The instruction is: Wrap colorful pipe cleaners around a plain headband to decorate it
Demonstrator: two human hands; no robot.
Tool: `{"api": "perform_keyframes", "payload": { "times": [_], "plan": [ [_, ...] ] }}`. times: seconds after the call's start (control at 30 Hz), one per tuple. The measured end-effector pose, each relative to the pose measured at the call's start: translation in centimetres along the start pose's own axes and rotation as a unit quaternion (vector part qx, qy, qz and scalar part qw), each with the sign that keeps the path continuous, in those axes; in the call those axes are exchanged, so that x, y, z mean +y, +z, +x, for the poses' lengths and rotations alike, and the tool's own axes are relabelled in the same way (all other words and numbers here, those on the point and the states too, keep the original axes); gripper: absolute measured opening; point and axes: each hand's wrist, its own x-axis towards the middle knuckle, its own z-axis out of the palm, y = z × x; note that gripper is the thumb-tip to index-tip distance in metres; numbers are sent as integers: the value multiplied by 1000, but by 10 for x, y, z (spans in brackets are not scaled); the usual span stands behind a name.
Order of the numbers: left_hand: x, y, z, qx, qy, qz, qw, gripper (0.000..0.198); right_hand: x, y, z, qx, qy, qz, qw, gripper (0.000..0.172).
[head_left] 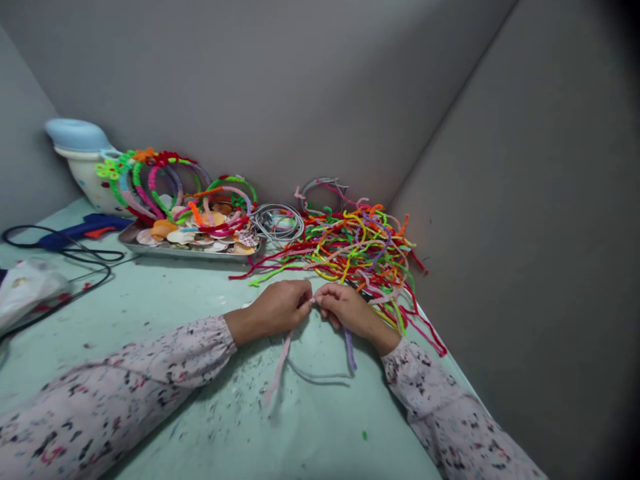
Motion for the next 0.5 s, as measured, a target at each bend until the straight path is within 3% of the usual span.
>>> {"api": "perform_keyframes", "payload": {
  "times": [0.27,0.5],
  "plan": [
    [0,0,-1,9,-7,-7,1000,10,-1,0,0,0,1,7,1000,12],
    [3,0,0,15,4,49,999,9,0,1,1,-5,4,11,1000,13]
  ]
}}
